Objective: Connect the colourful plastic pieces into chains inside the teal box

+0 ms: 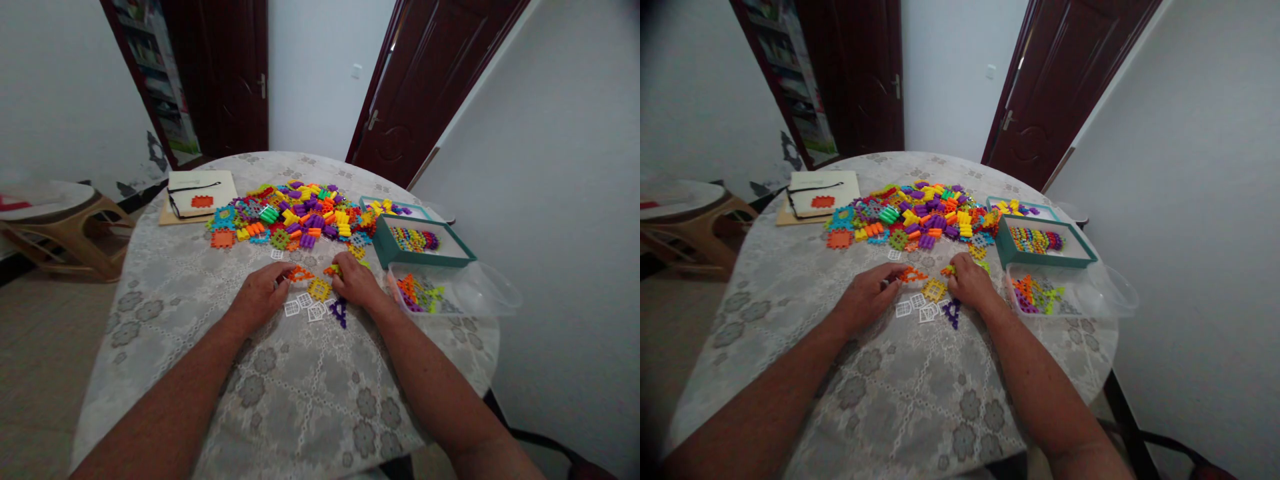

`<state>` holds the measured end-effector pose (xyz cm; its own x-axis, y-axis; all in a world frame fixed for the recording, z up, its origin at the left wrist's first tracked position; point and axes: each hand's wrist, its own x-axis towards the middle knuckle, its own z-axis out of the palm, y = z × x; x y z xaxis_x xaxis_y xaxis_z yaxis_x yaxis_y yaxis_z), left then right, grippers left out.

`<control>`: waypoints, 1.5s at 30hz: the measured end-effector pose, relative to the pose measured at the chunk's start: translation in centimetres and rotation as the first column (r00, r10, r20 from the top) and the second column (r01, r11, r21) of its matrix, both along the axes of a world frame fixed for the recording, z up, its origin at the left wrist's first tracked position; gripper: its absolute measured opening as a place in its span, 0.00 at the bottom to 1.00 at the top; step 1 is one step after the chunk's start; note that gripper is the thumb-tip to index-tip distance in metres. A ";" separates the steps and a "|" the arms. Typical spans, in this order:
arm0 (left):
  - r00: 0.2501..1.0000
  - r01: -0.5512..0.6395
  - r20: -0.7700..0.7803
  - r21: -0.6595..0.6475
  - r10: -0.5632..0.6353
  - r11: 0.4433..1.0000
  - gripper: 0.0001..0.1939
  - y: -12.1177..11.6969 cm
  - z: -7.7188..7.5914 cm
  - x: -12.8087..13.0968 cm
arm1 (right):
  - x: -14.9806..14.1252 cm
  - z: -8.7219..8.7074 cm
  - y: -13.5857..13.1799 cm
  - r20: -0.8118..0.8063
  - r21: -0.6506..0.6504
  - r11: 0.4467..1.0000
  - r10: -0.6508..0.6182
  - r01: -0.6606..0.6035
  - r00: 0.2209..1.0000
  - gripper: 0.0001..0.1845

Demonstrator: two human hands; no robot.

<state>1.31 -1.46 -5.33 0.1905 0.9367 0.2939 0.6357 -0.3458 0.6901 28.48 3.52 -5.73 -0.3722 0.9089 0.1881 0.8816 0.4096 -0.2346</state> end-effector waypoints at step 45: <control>0.957 0.273 -0.084 -0.057 -0.277 0.960 0.17 -0.6 0.3 0.5 | 14.7 8.4 -3.5 0.132 0.024 0.673 -0.736 0.740 0.665 0.30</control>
